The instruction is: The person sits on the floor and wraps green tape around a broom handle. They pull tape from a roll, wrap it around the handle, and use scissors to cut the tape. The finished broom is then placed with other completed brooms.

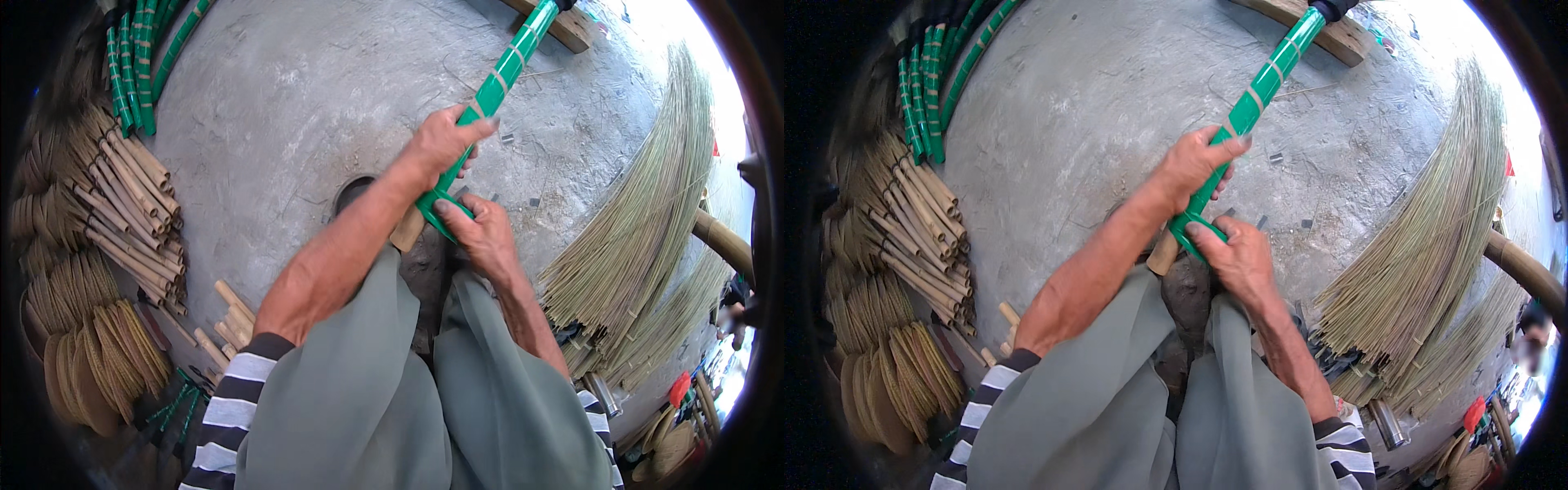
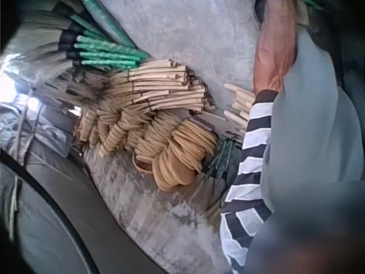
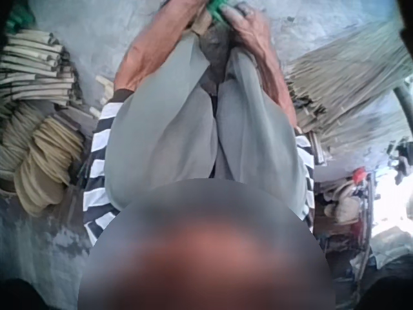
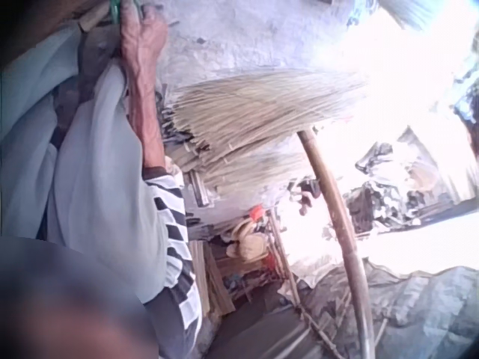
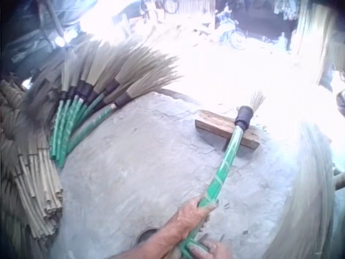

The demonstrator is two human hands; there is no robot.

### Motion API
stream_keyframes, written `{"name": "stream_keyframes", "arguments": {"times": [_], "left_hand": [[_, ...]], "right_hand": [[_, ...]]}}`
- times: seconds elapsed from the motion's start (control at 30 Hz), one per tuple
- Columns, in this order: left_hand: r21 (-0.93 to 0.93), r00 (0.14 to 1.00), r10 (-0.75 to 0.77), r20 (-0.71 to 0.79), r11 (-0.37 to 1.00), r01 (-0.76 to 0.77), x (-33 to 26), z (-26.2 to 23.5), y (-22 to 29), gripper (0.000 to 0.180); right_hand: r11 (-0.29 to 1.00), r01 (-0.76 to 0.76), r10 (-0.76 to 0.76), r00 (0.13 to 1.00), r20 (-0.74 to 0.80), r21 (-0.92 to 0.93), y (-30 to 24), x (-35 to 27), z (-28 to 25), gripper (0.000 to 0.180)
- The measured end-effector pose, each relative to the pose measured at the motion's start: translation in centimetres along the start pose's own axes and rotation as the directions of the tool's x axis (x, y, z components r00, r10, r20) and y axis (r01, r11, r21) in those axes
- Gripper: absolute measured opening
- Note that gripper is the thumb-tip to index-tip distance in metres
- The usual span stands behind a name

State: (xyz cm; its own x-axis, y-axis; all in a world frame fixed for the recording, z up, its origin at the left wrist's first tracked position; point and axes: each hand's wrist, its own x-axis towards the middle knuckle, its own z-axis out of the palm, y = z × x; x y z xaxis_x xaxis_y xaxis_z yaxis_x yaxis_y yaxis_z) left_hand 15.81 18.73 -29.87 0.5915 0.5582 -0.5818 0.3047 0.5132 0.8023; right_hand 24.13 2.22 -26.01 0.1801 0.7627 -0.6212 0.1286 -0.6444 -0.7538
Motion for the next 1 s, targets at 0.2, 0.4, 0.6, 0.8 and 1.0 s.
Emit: {"name": "stream_keyframes", "arguments": {"times": [0.2, 0.4, 0.6, 0.8, 1.0], "left_hand": [[-0.104, 0.997, -0.052, 0.063, 0.993, 0.058, -0.1, -1.0, 0.2, 0.054], [0.401, 0.956, 0.149, -0.251, 0.915, -0.038, -1.4, 1.0, -2.6, 0.058], [0.259, 0.987, 0.097, -0.124, 0.964, -0.062, -1.4, 0.1, -2.1, 0.058], [-0.24, 0.984, -0.015, 0.178, 0.969, 0.058, 0.5, -1.5, -0.6, 0.062], [0.07, 1.0, 0.019, 0.008, 0.997, -0.019, -1.3, -2.0, -1.6, 0.064]], "right_hand": [[1.0, -0.01, 0.01, 1.0, 0.002, 0.029, 0.8, -0.5, 0.6, 0.052], [0.968, -0.018, 0.013, 1.0, -0.022, -0.25, -0.4, -0.8, 1.0, 0.058], [0.991, -0.016, 0.011, 0.999, -0.041, -0.131, 0.1, -2.1, 1.6, 0.051], [0.92, -0.199, 0.165, 0.978, 0.126, 0.339, 0.1, -0.9, 1.8, 0.047], [0.993, -0.087, 0.096, 0.987, 0.13, -0.074, 0.2, -0.3, 2.3, 0.057]]}}
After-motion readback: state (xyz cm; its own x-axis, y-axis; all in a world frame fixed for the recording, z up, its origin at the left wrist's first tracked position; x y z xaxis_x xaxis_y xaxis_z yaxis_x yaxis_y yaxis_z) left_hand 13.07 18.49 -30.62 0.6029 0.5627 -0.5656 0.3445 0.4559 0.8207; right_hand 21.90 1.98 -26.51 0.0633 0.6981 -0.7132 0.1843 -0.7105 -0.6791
